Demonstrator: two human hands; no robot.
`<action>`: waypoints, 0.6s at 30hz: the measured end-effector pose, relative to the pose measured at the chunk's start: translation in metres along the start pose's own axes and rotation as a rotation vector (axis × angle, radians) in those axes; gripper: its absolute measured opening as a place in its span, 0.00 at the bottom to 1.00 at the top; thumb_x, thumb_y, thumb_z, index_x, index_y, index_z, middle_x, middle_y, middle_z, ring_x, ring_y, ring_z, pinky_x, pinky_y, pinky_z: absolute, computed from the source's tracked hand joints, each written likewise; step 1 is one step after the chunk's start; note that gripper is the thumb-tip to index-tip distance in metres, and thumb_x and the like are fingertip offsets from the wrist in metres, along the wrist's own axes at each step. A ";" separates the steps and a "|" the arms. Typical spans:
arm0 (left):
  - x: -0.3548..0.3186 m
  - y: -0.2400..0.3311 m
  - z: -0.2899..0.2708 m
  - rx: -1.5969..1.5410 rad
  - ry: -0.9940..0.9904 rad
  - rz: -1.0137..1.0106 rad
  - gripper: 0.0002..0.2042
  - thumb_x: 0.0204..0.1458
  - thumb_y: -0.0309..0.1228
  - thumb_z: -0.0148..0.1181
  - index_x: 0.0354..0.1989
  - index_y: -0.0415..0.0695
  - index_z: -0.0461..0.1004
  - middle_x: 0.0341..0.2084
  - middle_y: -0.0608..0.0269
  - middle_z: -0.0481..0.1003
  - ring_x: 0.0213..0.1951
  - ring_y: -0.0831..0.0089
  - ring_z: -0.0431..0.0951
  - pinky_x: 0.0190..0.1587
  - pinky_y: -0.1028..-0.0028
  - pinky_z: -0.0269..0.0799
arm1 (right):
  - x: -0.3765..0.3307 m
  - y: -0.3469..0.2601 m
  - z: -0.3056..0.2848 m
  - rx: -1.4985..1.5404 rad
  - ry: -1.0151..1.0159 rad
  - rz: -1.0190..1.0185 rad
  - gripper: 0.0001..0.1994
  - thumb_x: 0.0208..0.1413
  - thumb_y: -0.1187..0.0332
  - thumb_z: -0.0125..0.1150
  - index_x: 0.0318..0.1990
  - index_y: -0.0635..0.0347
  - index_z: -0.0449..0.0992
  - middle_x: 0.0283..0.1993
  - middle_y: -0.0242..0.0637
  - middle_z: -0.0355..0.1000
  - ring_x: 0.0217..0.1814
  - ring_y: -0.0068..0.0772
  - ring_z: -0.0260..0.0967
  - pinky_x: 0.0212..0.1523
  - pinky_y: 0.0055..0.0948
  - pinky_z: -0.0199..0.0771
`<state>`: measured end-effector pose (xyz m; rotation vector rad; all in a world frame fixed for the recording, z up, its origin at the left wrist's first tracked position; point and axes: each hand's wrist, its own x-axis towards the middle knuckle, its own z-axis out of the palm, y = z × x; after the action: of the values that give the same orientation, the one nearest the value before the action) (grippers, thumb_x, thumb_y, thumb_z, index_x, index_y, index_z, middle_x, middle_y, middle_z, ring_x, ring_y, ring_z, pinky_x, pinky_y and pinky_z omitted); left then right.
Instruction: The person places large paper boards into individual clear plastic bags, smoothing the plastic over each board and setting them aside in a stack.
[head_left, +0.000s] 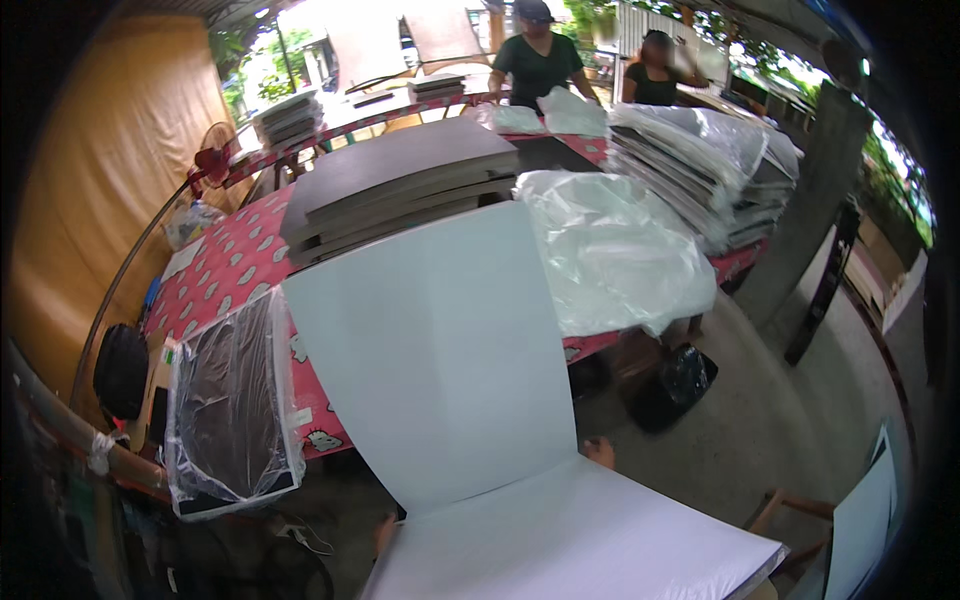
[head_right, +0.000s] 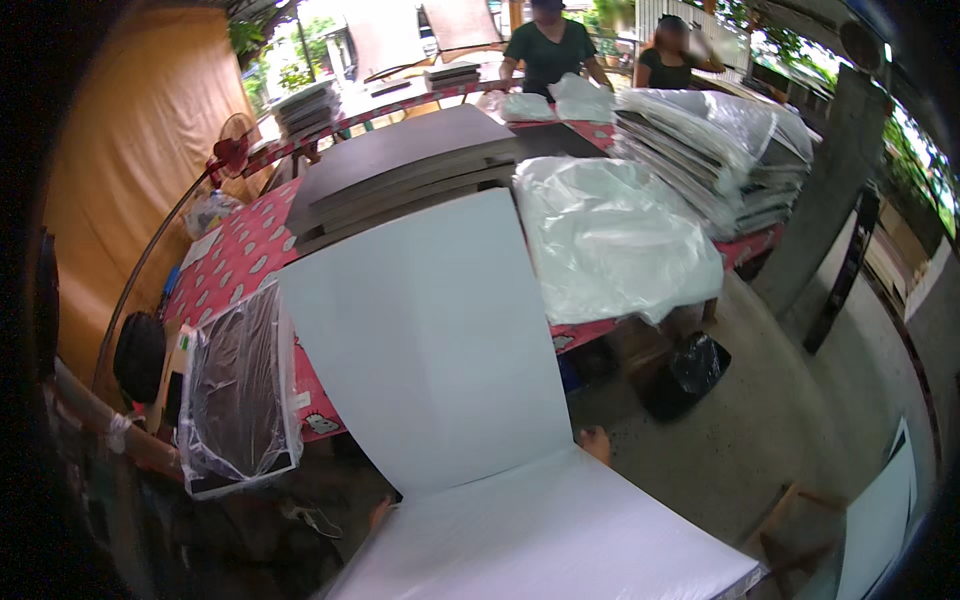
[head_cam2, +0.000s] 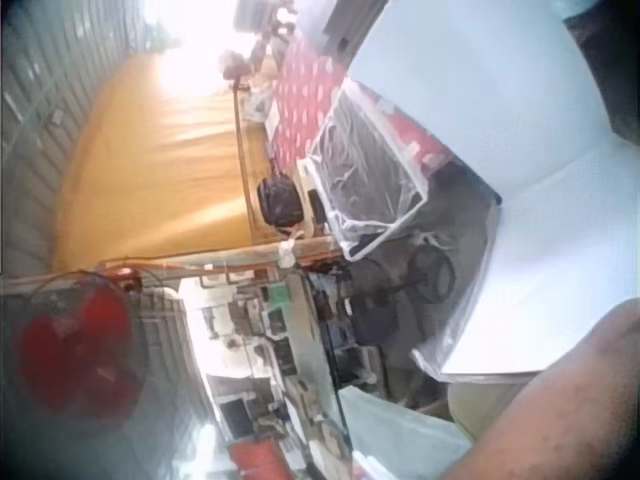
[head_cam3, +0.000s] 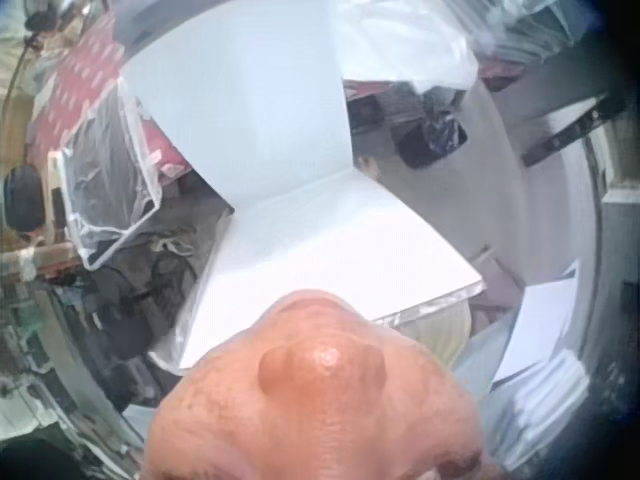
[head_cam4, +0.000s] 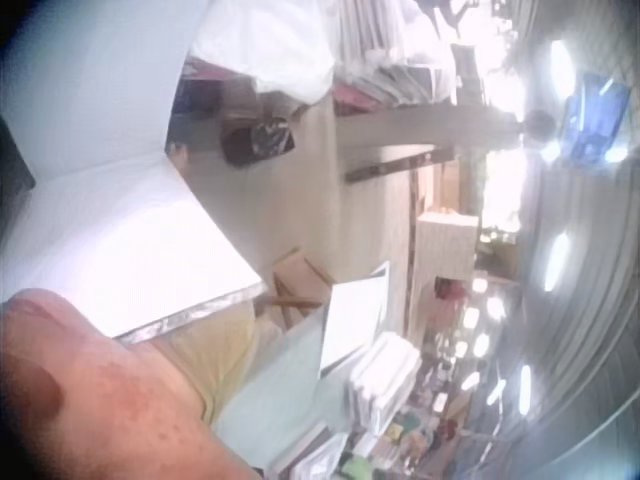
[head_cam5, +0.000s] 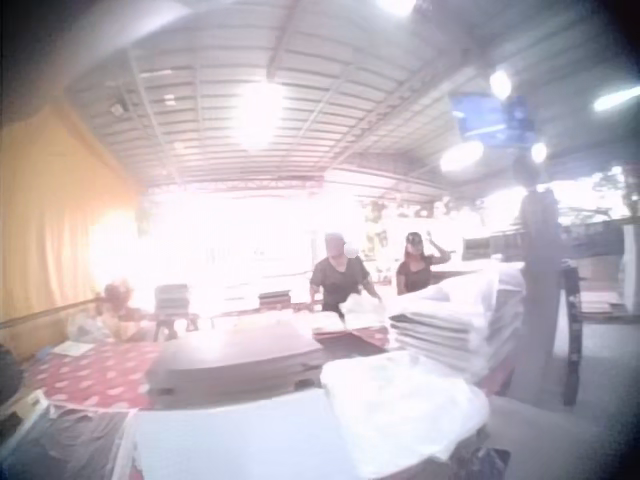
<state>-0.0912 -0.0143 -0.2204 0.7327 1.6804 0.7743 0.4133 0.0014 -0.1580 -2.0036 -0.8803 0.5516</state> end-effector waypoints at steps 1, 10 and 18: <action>0.014 0.003 0.020 -0.030 0.058 -0.075 0.17 0.42 0.42 0.58 0.26 0.37 0.71 0.24 0.62 0.72 0.26 0.73 0.72 0.27 0.72 0.65 | 0.007 0.016 0.002 -0.042 0.037 0.022 0.12 0.43 0.65 0.56 0.32 0.65 0.70 0.26 0.46 0.70 0.29 0.39 0.68 0.31 0.35 0.67; -0.059 0.093 -0.004 0.158 0.120 0.488 0.32 0.32 0.34 0.65 0.49 0.42 0.59 0.43 0.54 0.65 0.43 0.64 0.67 0.40 0.71 0.64 | 0.010 -0.005 -0.044 0.017 -0.137 -0.222 0.10 0.41 0.71 0.55 0.34 0.60 0.71 0.27 0.44 0.70 0.31 0.42 0.68 0.31 0.36 0.67; -0.116 0.155 -0.022 0.130 -0.720 0.566 0.23 0.39 0.33 0.61 0.47 0.48 0.65 0.51 0.62 0.59 0.53 0.69 0.55 0.51 0.66 0.54 | -0.008 -0.059 -0.090 -0.122 -0.596 -0.951 0.19 0.35 0.74 0.60 0.41 0.55 0.72 0.39 0.41 0.70 0.42 0.40 0.66 0.43 0.30 0.63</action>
<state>-0.0744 -0.0168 -0.0261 1.4168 0.8745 0.6637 0.4448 -0.0296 -0.0593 -1.2687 -2.0893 0.5261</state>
